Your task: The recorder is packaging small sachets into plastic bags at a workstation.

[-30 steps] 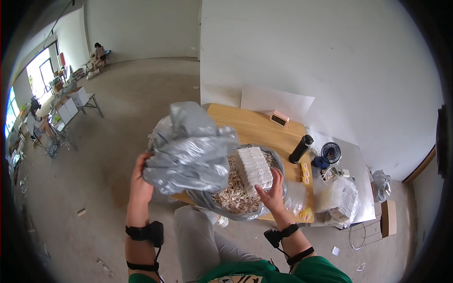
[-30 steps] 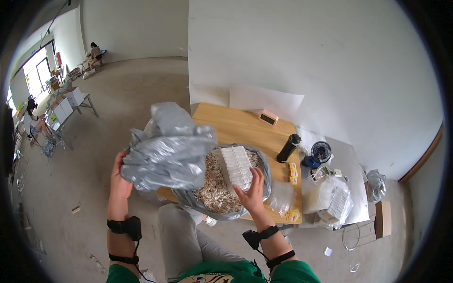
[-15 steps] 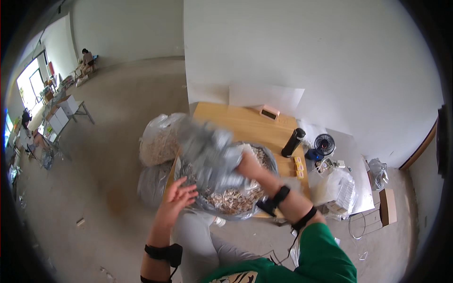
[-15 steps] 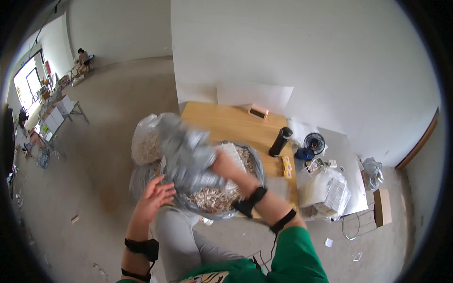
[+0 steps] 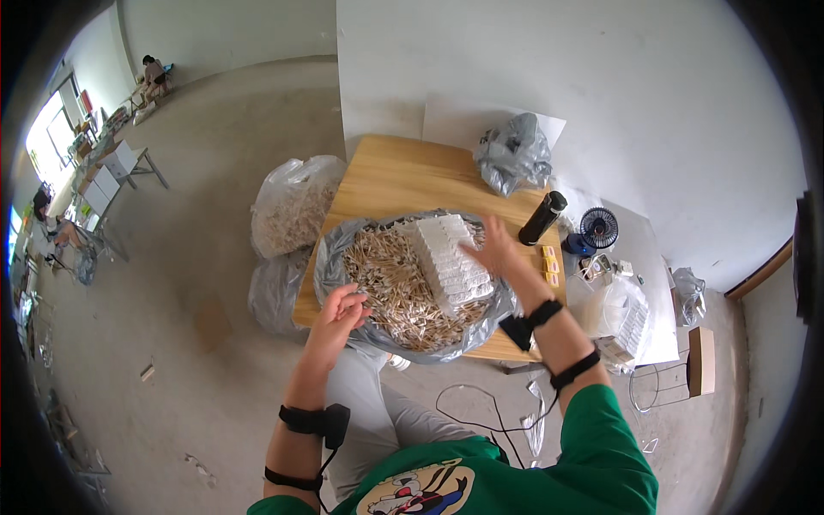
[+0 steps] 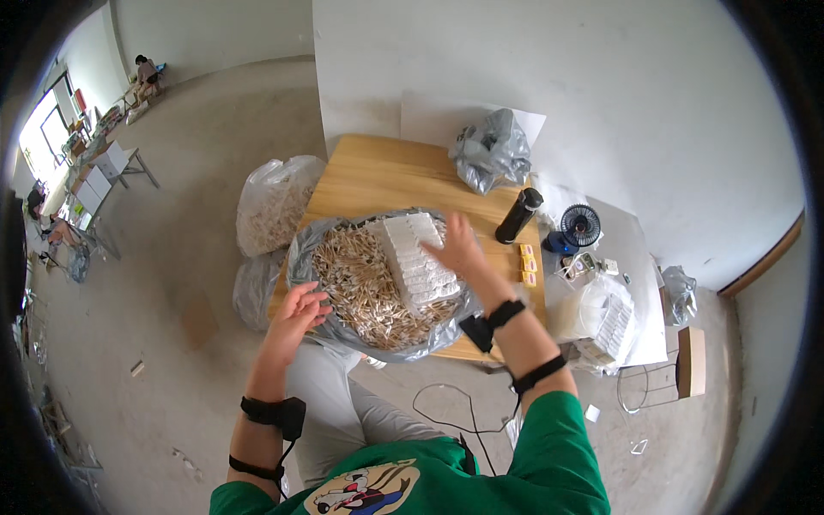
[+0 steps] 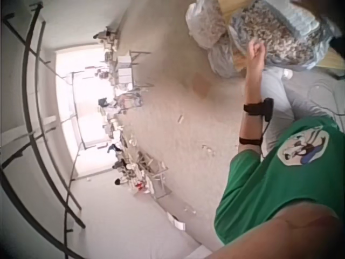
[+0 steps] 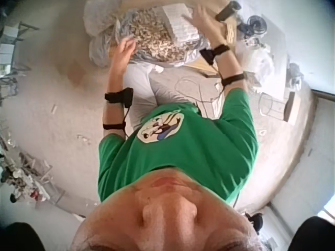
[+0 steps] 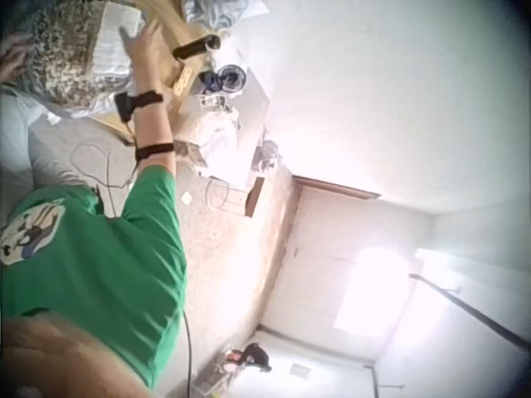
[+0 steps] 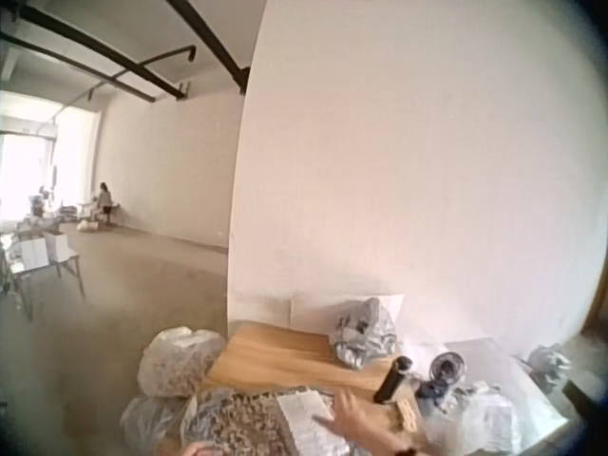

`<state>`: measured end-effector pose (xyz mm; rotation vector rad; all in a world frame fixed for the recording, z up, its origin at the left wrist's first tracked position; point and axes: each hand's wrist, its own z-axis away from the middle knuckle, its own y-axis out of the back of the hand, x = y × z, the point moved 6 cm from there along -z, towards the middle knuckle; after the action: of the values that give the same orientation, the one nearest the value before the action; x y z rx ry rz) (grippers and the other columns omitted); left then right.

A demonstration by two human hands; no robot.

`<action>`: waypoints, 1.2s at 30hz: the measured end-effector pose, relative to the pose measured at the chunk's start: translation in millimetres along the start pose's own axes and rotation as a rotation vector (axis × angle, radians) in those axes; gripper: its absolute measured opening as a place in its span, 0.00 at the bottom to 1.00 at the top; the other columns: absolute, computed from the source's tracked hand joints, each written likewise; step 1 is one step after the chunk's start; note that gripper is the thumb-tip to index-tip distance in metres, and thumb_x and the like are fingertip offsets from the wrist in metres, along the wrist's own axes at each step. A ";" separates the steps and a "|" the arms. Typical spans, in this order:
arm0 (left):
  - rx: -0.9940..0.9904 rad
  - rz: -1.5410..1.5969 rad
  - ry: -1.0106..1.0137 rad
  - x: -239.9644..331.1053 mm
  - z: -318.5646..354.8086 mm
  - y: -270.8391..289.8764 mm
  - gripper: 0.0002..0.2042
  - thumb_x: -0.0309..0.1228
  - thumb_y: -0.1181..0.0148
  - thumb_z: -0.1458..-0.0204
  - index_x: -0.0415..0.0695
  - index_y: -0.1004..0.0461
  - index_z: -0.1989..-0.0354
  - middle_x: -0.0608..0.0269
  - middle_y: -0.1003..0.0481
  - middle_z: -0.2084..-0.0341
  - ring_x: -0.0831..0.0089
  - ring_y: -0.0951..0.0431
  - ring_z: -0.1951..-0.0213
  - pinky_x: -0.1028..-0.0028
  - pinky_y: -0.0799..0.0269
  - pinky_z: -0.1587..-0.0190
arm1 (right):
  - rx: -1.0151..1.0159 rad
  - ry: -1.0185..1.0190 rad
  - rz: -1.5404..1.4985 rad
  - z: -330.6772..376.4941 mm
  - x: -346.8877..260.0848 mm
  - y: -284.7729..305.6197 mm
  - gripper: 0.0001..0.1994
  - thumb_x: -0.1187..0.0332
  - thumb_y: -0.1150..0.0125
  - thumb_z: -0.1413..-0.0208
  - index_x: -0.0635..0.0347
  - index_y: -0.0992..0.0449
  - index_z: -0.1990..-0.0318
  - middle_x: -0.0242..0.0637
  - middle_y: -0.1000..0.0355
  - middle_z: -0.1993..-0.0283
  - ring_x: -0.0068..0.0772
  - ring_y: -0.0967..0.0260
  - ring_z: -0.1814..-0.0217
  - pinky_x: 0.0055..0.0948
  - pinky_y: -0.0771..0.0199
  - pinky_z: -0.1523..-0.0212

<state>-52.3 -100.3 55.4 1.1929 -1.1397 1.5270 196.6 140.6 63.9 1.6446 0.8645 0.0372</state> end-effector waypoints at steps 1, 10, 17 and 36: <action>-0.021 -0.051 0.018 -0.7 -1.3 -7.3 0.17 0.32 0.54 0.39 0.46 0.41 0.42 0.57 0.32 0.48 0.69 0.27 0.52 0.71 0.33 0.51 | -0.046 0.052 -0.010 26.1 -16.0 -5.3 0.41 0.51 0.37 0.52 0.62 0.50 0.37 0.63 0.50 0.38 0.62 0.52 0.35 0.47 0.46 0.37; -0.121 -0.167 0.082 -77.3 -61.2 -95.7 0.23 0.40 0.52 0.40 0.40 0.42 0.41 0.55 0.31 0.50 0.69 0.27 0.52 0.72 0.33 0.51 | -0.001 -0.431 -0.313 89.5 31.1 -29.8 0.23 0.52 0.45 0.45 0.64 0.30 0.53 0.52 0.27 0.65 0.51 0.29 0.60 0.38 0.32 0.59; -0.046 -0.023 0.058 -74.8 -105.2 -123.4 0.33 0.49 0.55 0.41 0.37 0.51 0.35 0.46 0.41 0.40 0.62 0.41 0.39 0.68 0.46 0.40 | -0.119 -0.466 -0.553 80.8 30.0 -41.8 0.16 0.57 0.41 0.46 0.65 0.24 0.66 0.31 0.29 0.75 0.21 0.36 0.72 0.26 0.35 0.68; -0.043 -0.025 -0.330 47.3 -69.2 -101.4 0.30 0.54 0.67 0.39 0.47 0.48 0.35 0.57 0.46 0.37 0.65 0.47 0.36 0.67 0.53 0.36 | -0.027 -0.121 -1.157 70.3 -78.4 30.9 0.23 0.62 0.49 0.38 0.63 0.40 0.39 0.39 0.41 0.37 0.32 0.44 0.38 0.29 0.43 0.40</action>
<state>24.5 -7.4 108.1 1.4603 -1.3577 1.3095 188.7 38.6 103.7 0.9078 1.5800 -0.8311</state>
